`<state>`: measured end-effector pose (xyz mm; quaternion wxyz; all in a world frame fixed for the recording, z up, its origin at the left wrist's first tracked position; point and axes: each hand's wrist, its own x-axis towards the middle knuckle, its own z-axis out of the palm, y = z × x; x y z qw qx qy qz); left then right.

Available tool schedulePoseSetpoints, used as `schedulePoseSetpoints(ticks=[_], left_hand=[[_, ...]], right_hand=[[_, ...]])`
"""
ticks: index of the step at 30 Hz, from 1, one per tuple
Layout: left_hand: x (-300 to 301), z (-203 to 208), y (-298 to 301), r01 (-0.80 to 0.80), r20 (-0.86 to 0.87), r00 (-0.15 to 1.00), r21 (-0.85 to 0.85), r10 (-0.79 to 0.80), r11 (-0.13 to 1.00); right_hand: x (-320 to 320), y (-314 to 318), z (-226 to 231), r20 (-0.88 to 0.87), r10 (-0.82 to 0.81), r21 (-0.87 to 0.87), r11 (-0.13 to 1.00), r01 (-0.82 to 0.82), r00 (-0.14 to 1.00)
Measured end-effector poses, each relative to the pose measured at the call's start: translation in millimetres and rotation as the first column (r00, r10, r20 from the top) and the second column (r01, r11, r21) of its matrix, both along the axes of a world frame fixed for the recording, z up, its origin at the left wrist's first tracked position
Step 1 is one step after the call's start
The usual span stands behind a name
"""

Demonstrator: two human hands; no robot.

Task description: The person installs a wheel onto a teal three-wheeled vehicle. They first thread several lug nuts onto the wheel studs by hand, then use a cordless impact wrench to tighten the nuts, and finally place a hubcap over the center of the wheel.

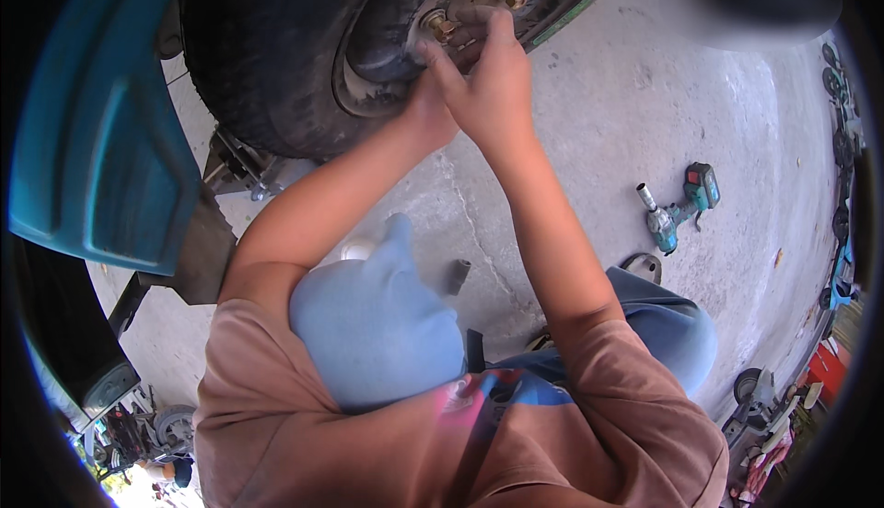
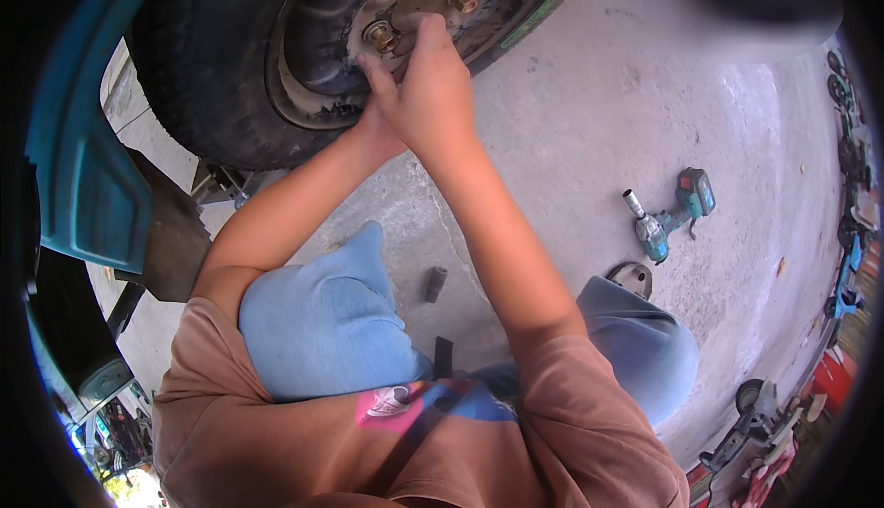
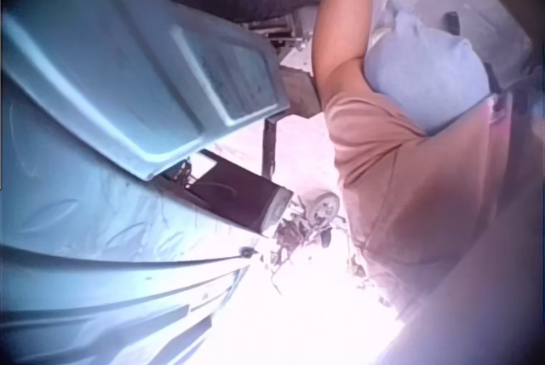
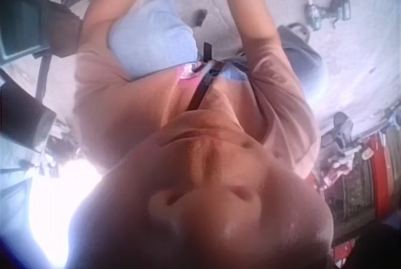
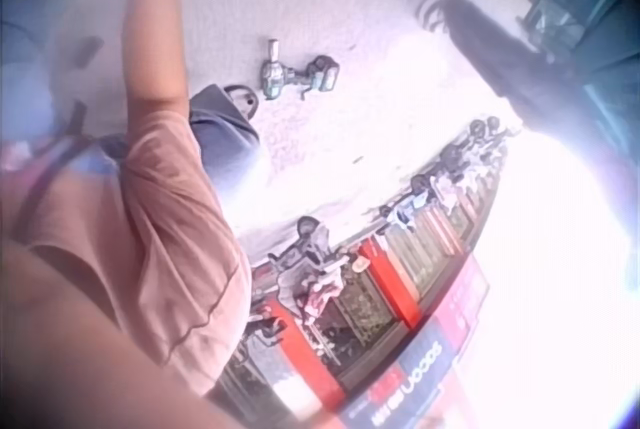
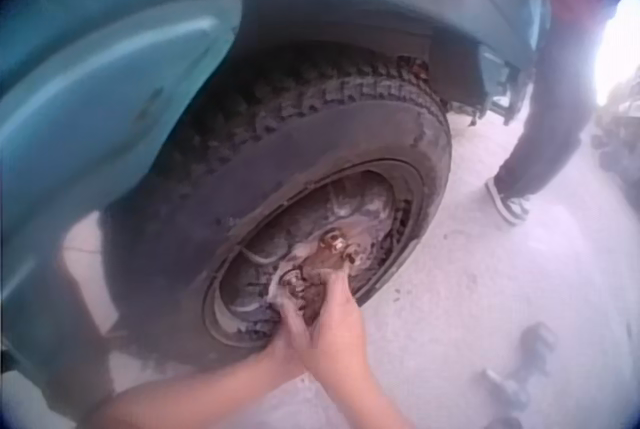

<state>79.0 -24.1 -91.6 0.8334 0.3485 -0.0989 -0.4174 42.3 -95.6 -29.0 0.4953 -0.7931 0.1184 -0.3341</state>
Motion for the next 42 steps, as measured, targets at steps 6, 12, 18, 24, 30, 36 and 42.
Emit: schedulePoseSetpoints(ticks=[6, 12, 18, 24, 30, 36, 42], left_hand=[[6.8, -20.1, 7.4, 0.032, -0.175, 0.984, 0.075, -0.018, 0.997], [0.2, 0.5, 0.6, -0.038, -0.141, 0.987, 0.249, 0.075, 0.968], [4.0, -4.2, 2.3, 0.060, -0.210, 0.975, -0.097, -0.079, 0.993], [-6.8, 38.8, -6.3, -0.023, -0.313, 0.946, 0.197, 0.085, 0.980], [-0.2, 22.3, 0.3, -0.038, -0.325, 0.939, 0.236, 0.115, 0.971], [2.2, 4.7, 5.1, -0.039, -0.288, 0.952, 0.236, 0.108, 0.971], [-6.1, 13.9, -0.8, -0.041, 0.080, 0.996, 0.084, 0.034, 0.996]], right_hand=[[2.9, -9.0, -8.8, -0.331, 0.046, 0.130, 0.991, -0.003, 0.942], [3.5, -11.1, 4.5, -0.240, 0.191, 0.469, 0.881, -0.058, 0.952], [3.3, -5.7, -4.0, -0.096, 0.079, 0.174, 0.983, -0.061, 0.992], [7.5, -7.0, 0.2, -0.027, 0.047, 0.123, 0.991, -0.043, 0.999], [8.3, -18.2, 1.8, -0.176, 0.285, 0.530, 0.834, -0.153, 0.942], [8.6, -19.3, 1.4, -0.169, 0.334, 0.612, 0.773, -0.167, 0.927], [8.9, -1.5, -7.8, 0.122, -0.005, -0.150, 0.988, 0.023, 0.992]])
